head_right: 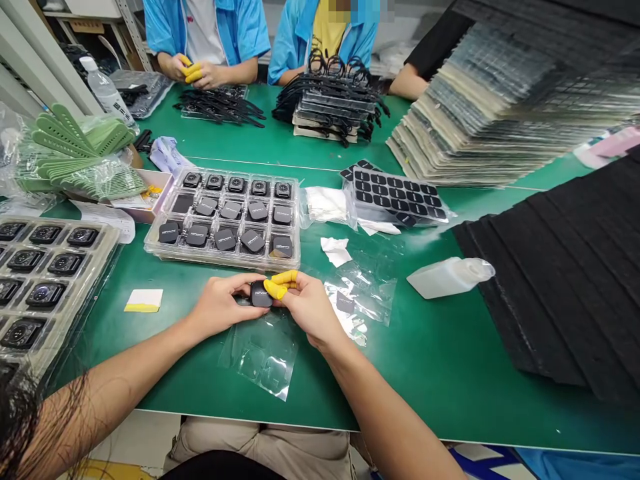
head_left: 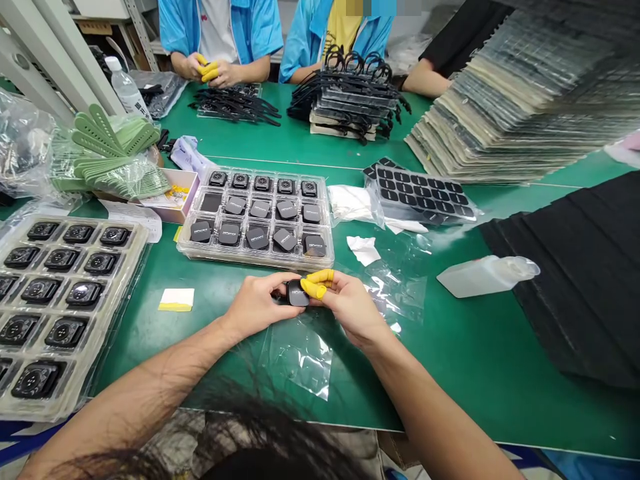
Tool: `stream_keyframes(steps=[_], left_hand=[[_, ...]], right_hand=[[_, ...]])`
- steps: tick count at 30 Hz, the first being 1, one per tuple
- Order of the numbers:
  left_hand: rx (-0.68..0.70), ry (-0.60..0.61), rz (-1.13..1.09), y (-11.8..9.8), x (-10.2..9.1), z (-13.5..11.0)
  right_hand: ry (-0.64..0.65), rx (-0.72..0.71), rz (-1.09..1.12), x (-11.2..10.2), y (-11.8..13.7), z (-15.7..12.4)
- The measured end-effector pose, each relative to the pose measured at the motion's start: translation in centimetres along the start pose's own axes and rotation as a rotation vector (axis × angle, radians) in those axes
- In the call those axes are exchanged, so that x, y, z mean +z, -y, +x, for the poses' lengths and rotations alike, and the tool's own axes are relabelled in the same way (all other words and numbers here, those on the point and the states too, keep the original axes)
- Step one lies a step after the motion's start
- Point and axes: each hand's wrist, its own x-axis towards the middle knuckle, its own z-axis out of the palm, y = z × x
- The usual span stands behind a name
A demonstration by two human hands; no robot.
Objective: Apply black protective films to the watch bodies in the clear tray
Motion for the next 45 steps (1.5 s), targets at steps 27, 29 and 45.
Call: stream_keyframes(steps=[27,29,45], left_hand=[[0.023,-0.018,-0.003,-0.1,0.1,-0.1],[0.015,-0.015,-0.019,-0.1,0.1,-0.1],[0.032,0.059,-0.074,-0.3,0.0,-0.1]], right_hand=[[-0.058,-0.05,-0.059,0.2,-0.7,-0.2],[-0.088,-0.065,-0.197,-0.2,-0.5,-0.4],[0.059,-0.05,-0.314,0.4,0.1,-0.5]])
